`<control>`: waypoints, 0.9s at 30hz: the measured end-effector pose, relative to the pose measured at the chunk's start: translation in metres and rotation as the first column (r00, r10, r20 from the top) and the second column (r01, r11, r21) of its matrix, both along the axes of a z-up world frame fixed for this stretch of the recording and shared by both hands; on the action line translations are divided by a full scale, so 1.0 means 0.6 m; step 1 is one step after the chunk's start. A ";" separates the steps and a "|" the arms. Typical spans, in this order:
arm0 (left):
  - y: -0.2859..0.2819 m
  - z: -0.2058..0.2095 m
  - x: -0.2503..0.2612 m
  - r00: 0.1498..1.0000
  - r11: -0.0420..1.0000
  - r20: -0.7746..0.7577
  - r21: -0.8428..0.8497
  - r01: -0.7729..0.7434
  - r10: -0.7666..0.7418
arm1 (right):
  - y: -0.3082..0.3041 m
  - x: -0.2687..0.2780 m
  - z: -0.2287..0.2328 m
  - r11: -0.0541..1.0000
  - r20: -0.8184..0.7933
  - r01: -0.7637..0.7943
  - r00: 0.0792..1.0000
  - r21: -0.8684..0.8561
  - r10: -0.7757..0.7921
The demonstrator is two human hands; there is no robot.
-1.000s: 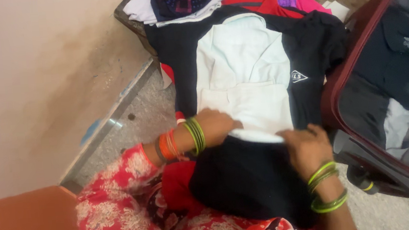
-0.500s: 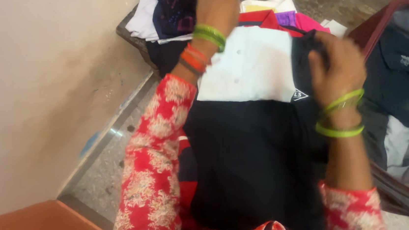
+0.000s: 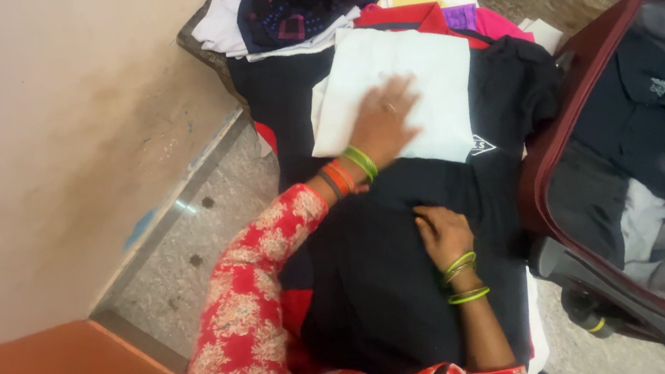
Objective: The person folds a white shirt and places it into an open suitcase. They then pick up a black shirt, fold it, and place it on top of a red and blue striped shirt that is lying on the floor.
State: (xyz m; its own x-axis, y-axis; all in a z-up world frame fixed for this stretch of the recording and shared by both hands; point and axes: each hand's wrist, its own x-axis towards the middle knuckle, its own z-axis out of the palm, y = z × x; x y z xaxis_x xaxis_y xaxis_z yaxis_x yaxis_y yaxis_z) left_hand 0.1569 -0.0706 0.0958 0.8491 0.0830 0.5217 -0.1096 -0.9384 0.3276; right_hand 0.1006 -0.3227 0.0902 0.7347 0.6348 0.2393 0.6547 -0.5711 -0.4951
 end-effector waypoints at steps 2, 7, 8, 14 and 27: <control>0.044 -0.025 0.030 0.962 0.949 0.136 -0.242 -0.201 0.238 | 0.009 -0.003 0.005 1.000 -0.013 0.008 1.000 0.006 -0.008; 0.159 -0.106 0.053 0.836 0.725 0.099 -0.561 -0.400 0.539 | 0.029 0.027 0.022 0.942 0.055 0.027 0.997 0.336 -0.048; 0.170 -0.119 0.058 0.835 0.633 0.016 -0.661 -0.403 0.550 | 0.036 0.042 0.021 0.949 0.074 0.063 0.993 0.308 -0.089; 0.217 -0.116 0.097 0.842 0.397 -0.355 -0.761 -0.513 0.406 | 0.096 0.160 -0.026 0.989 0.179 0.091 0.981 -0.118 -0.069; 0.181 -0.102 0.062 0.905 0.783 0.126 -0.558 -0.274 0.406 | 0.103 0.143 -0.040 0.970 0.258 0.153 0.961 -0.189 -0.101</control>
State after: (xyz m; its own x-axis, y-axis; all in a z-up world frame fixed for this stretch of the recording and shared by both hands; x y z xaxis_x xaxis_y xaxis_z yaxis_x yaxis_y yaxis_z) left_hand 0.1943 0.0379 0.0347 0.5759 0.6555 0.4885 0.0515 -0.6254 0.7786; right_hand 0.1863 -0.2606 0.0659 0.7475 0.5944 0.2966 0.6563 -0.7296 -0.1920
